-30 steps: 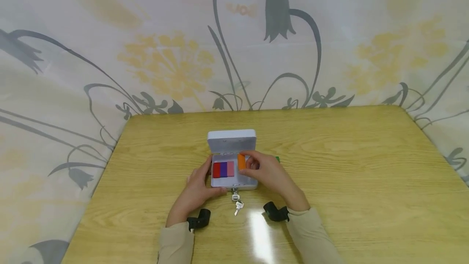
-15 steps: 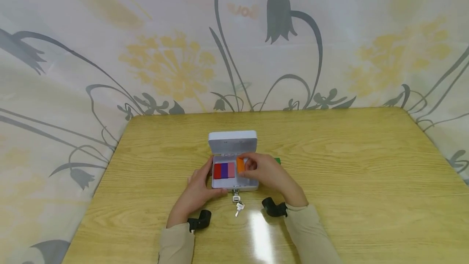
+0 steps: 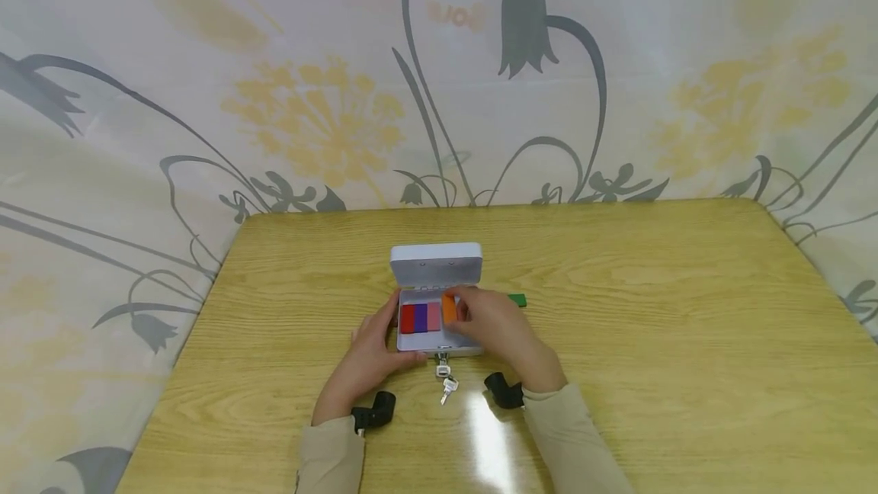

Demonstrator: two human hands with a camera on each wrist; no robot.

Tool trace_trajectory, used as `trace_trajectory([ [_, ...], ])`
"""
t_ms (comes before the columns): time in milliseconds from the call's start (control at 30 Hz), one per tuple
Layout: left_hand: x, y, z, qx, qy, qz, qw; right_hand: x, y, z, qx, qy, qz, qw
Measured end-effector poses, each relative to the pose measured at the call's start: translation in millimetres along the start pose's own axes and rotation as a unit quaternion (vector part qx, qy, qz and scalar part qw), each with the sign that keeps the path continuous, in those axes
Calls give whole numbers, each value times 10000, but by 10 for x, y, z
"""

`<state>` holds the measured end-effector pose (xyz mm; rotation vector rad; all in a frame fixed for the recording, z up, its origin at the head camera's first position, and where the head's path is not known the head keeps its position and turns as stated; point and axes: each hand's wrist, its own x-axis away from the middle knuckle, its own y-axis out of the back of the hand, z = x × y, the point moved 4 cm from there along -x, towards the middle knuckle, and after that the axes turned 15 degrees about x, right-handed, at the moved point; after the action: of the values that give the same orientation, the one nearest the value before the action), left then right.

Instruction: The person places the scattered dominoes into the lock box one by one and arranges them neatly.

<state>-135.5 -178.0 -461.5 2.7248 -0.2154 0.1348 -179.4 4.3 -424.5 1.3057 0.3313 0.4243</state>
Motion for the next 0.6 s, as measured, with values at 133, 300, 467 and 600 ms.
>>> trace_trajectory([
  [133,-6,-1,9,-64,-39,-24,10000,-2,-25,30,305,61,-143,9994],
  [300,-13,1,12,-103,-87,-59,9999,-17,-37,62,414,52,-198,9989],
  [467,-12,-1,2,-112,-226,-99,9996,-22,-45,89,522,6,-215,9984],
  [600,-9,-4,1,-194,-244,-104,9995,-13,-55,107,581,-15,-286,9979],
])
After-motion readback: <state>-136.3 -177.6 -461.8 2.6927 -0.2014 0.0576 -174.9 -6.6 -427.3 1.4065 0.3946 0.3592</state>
